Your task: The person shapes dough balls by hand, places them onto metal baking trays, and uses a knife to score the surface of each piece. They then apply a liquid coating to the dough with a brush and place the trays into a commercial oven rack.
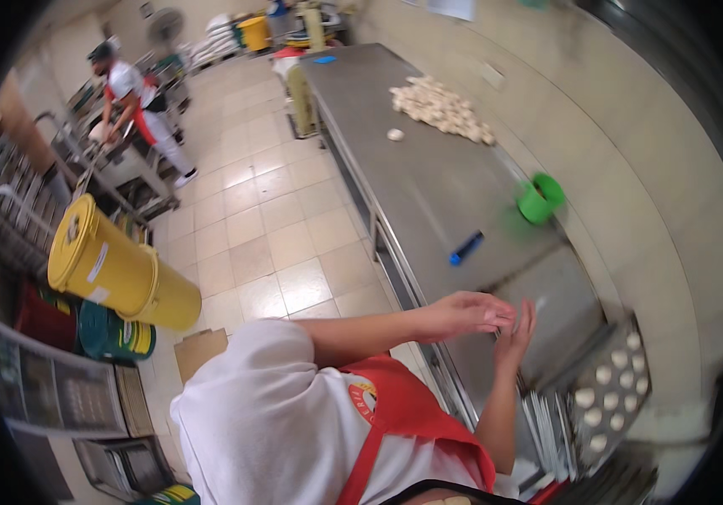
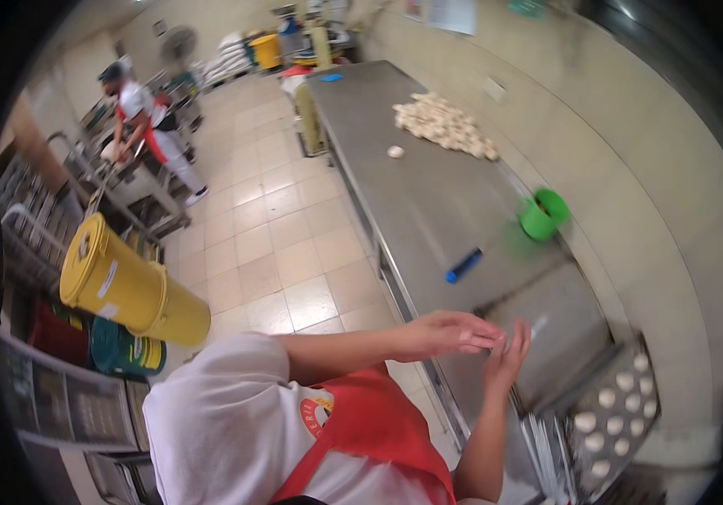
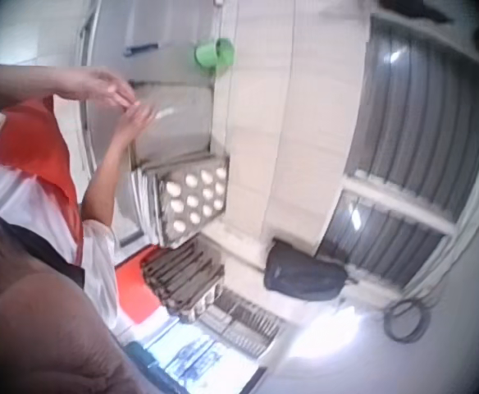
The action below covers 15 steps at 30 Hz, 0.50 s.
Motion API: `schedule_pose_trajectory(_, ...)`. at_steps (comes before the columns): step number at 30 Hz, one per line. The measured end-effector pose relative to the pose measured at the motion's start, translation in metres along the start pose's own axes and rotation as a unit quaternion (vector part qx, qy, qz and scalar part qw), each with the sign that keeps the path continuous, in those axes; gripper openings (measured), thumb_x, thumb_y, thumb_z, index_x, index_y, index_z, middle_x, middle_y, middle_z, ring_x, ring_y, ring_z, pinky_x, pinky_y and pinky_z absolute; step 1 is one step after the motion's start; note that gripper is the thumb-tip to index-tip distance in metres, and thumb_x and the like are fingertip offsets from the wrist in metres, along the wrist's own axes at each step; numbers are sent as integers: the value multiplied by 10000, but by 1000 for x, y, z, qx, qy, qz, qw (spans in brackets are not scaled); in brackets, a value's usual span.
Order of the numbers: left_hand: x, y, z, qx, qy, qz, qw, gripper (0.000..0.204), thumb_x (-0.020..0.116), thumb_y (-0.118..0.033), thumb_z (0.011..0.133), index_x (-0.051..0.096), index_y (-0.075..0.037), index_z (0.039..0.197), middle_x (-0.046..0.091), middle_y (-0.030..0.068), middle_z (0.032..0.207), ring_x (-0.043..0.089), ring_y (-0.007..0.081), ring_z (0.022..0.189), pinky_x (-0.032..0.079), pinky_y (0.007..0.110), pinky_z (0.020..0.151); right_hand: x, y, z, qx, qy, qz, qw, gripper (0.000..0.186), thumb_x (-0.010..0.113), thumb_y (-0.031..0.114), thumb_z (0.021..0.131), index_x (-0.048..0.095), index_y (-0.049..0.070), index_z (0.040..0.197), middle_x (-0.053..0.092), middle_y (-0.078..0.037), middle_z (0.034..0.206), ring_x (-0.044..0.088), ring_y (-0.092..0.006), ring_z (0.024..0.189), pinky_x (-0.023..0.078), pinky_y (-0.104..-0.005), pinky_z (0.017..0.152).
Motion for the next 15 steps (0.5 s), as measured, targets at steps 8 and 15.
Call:
schedule_pose_trajectory(8,-293,-217,-119,190,-315,235,900,354,684,-335,1059,738,13,1102,742,72,980,665,93,954,537,298,828,249,155,172,-177,62,-149,971,602,718,285,976,567,34,1502,362,-238,1661,374,-475,1507,328,-548,1235)
schedule_pose_trajectory(15,-477,-340,-135,136,-317,306,887,531,659,-433,1035,679,19,1313,720,84,1142,635,185,1143,461,362,1064,399,71,306,78,47,-335,938,632,601,349,1032,470,70,1585,176,-238,1743,239,-452,1586,217,-573,1284)
Point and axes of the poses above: each hand's wrist, its own z-axis towards the middle knuckle, its own x-axis out of the palm, y = z × x, the point moved 10 cm from there along z, towards the middle knuckle
